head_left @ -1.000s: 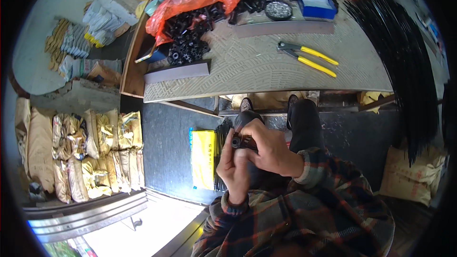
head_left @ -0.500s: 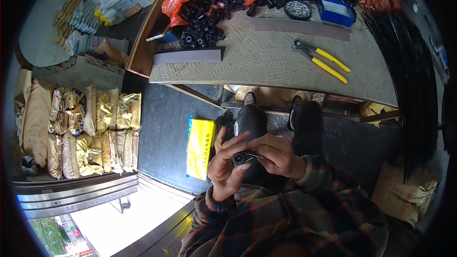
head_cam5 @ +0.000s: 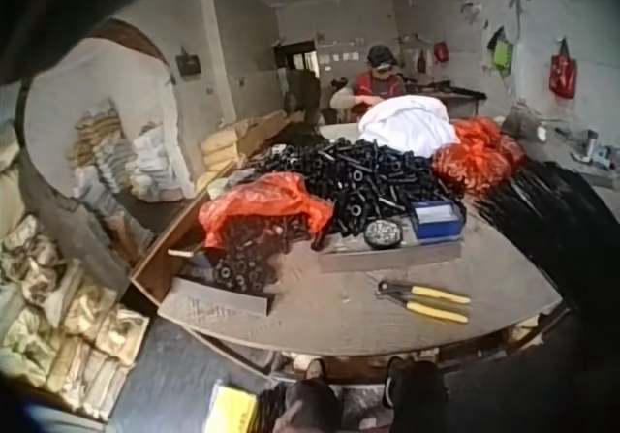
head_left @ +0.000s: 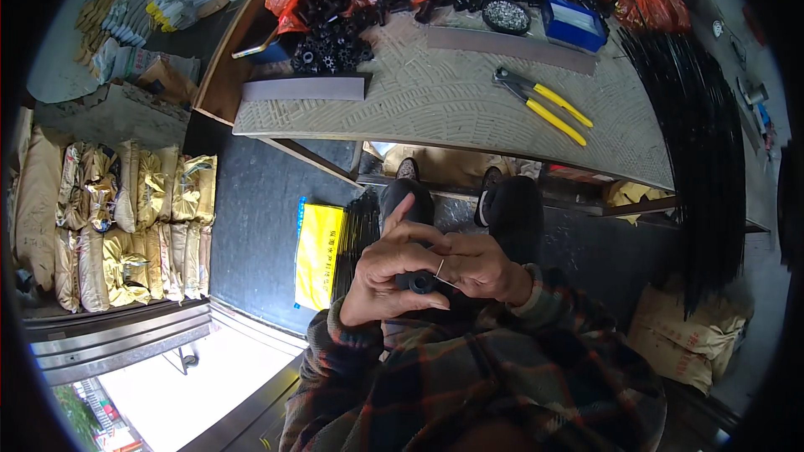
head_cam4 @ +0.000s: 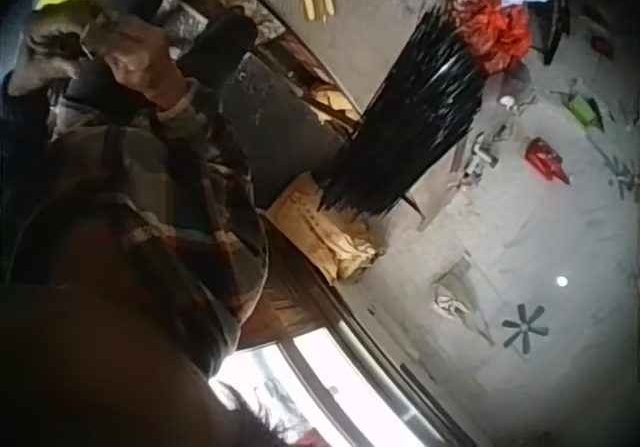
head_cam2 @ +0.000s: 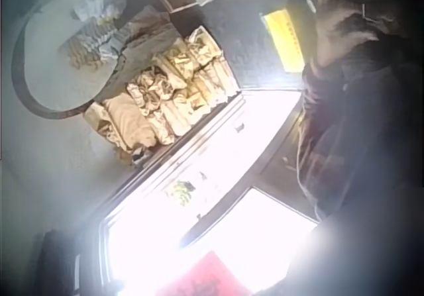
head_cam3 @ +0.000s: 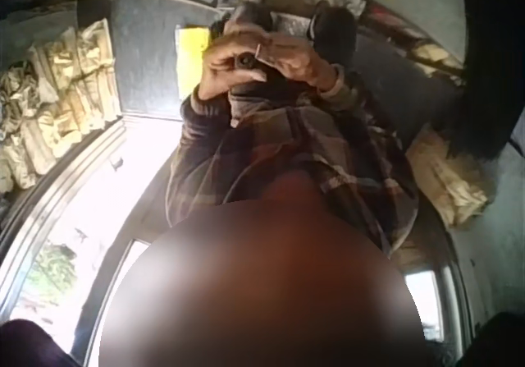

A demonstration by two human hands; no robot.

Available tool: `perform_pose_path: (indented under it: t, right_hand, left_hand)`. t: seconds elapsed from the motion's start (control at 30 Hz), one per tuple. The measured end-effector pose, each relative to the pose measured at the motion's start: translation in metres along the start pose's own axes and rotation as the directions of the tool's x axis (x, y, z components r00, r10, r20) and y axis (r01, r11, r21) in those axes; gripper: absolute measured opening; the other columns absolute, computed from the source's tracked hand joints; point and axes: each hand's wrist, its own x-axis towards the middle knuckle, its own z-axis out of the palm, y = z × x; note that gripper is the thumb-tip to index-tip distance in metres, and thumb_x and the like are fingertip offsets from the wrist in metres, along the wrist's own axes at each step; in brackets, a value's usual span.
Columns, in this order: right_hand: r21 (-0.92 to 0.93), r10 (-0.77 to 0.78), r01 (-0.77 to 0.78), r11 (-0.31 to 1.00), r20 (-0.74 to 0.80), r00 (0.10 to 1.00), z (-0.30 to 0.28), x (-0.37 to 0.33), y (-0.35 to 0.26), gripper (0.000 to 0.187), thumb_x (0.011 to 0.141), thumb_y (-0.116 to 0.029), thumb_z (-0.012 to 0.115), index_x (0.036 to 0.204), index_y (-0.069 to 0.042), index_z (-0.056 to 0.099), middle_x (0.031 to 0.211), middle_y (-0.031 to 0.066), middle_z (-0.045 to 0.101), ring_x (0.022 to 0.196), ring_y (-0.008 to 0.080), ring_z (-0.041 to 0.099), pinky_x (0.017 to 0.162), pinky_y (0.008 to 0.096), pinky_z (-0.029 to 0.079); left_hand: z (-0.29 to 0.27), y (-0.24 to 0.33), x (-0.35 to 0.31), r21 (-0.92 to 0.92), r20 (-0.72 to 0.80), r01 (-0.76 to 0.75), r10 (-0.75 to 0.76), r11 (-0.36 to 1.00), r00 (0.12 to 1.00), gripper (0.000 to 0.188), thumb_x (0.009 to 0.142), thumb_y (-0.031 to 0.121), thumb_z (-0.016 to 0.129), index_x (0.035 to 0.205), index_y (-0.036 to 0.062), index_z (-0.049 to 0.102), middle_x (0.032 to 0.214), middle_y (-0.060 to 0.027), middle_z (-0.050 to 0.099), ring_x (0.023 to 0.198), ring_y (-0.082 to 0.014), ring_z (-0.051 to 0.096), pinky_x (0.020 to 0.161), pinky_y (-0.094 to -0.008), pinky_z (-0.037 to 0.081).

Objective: Assembling small plastic components onto the ends of black tubes using a template and pliers.

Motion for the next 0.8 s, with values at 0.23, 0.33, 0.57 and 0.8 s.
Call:
perform_pose_path:
  t: [0.23,0.33,0.57,0.8]
  right_hand:
    - [-0.358,0.208,-0.154,0.921,0.119,0.971,-0.081,0.022,-0.003,0.029,0.078,-0.007,0.064,0.107,-0.003,0.058,0.106,0.0123,0.058,0.104,0.0292,0.054,0.086,0.0392,0.043]
    - [-0.894,0.069,-0.322,0.311,-0.316,0.946,-0.141,0.034,0.014,0.026,0.077,-0.019,0.067,0.093,-0.005,0.053,0.102,0.0131,0.056,0.093,0.0316,0.054,0.081,0.039,0.042]
    - [-0.983,0.097,-0.167,0.079,-0.159,0.982,-0.168,0.036,0.047,0.026,0.08,-0.027,0.063,0.082,-0.004,0.05,0.081,0.0093,0.051,0.077,0.0274,0.053,0.066,0.0366,0.043]
    - [-0.224,0.39,-0.416,0.881,-0.153,0.908,-0.115,0.02,-0.006,0.008,0.079,-0.004,0.061,0.085,0.0,0.057,0.086,0.0084,0.057,0.079,0.0151,0.054,0.071,0.0267,0.044]
  left_hand:
    - [0.011,-0.01,-0.003,-0.176,-0.096,0.064,-0.081,0.982,0.992,0.035,0.068,0.033,0.078,0.084,0.0075,0.06,0.075,-0.0037,0.064,0.09,-0.0228,0.061,0.104,-0.0515,0.023]
    - [0.025,-0.014,-0.008,-0.386,-0.209,0.039,-0.128,0.922,0.97,0.039,0.079,0.038,0.068,0.092,0.0035,0.055,0.072,-0.0068,0.055,0.078,-0.0191,0.058,0.079,-0.0386,0.046]
    - [0.032,-0.01,-0.004,-0.248,-0.316,0.161,-0.236,0.955,0.919,0.072,0.085,0.067,0.031,0.084,-0.0015,0.052,0.071,-0.0055,0.046,0.063,-0.0129,0.044,0.058,-0.0253,0.033]
    - [0.024,-0.024,-0.01,-0.23,-0.265,0.146,-0.206,0.962,0.942,0.07,0.084,0.068,0.033,0.077,0.0007,0.051,0.062,-0.0066,0.046,0.057,-0.0145,0.044,0.056,-0.0259,0.034]
